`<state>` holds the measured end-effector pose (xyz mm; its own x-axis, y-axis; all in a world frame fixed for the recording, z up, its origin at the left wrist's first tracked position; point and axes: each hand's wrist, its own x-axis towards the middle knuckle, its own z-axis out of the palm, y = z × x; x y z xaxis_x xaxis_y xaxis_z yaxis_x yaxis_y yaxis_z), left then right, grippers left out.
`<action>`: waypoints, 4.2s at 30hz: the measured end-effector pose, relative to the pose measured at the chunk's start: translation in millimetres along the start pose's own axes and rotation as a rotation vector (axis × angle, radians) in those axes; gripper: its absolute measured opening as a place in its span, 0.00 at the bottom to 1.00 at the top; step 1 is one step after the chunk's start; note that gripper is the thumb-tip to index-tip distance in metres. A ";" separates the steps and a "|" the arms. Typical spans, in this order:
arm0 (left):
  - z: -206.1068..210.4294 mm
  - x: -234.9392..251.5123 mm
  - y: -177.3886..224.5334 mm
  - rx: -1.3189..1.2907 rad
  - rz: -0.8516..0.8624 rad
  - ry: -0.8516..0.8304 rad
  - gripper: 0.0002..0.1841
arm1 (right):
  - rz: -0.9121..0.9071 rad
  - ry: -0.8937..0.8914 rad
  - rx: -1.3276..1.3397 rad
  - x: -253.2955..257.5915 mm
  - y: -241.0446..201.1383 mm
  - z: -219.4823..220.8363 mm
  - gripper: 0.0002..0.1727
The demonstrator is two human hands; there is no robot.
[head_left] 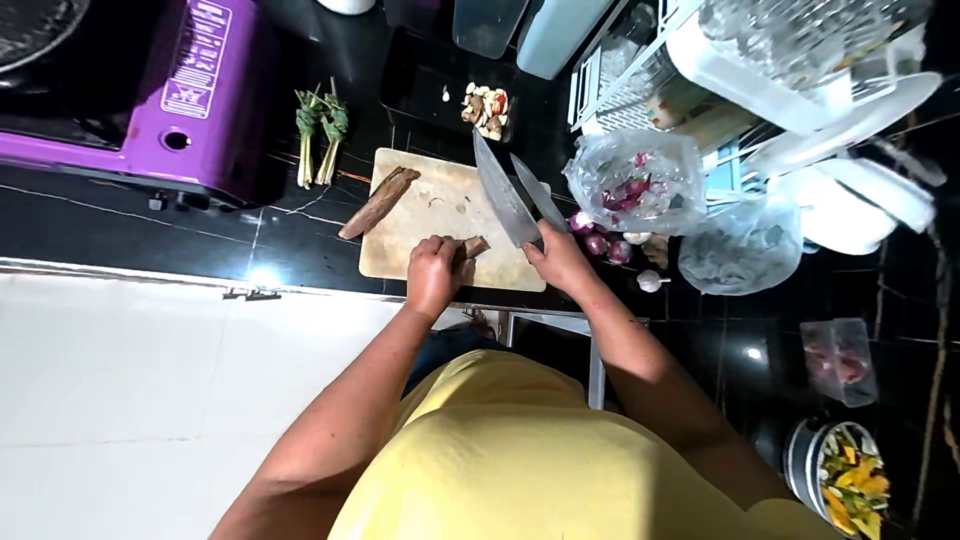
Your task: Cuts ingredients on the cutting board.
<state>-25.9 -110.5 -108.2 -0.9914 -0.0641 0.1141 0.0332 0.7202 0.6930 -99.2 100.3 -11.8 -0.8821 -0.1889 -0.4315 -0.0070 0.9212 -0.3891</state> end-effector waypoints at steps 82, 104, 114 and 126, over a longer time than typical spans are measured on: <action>-12.2 20.3 15.3 0.010 -0.193 -0.176 0.23 | -0.006 -0.086 0.091 -5.0 -15.8 13.9 0.21; -82.2 28.9 -8.6 -0.585 -0.472 -0.050 0.10 | -0.064 -0.071 -0.057 -13.4 -26.3 14.0 0.20; -25.1 12.7 29.5 0.055 -0.041 -0.016 0.14 | -0.138 0.135 0.040 -20.5 -19.4 -10.8 0.19; -20.1 34.4 33.3 -0.220 -0.192 -0.342 0.10 | 0.037 0.080 0.332 -52.8 29.6 -28.9 0.18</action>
<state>-56.3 -102.6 -66.9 -0.9658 0.0762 -0.2478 -0.1663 0.5513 0.8176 -66.4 147.4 23.0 -0.9130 -0.1181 -0.3905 0.1681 0.7632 -0.6240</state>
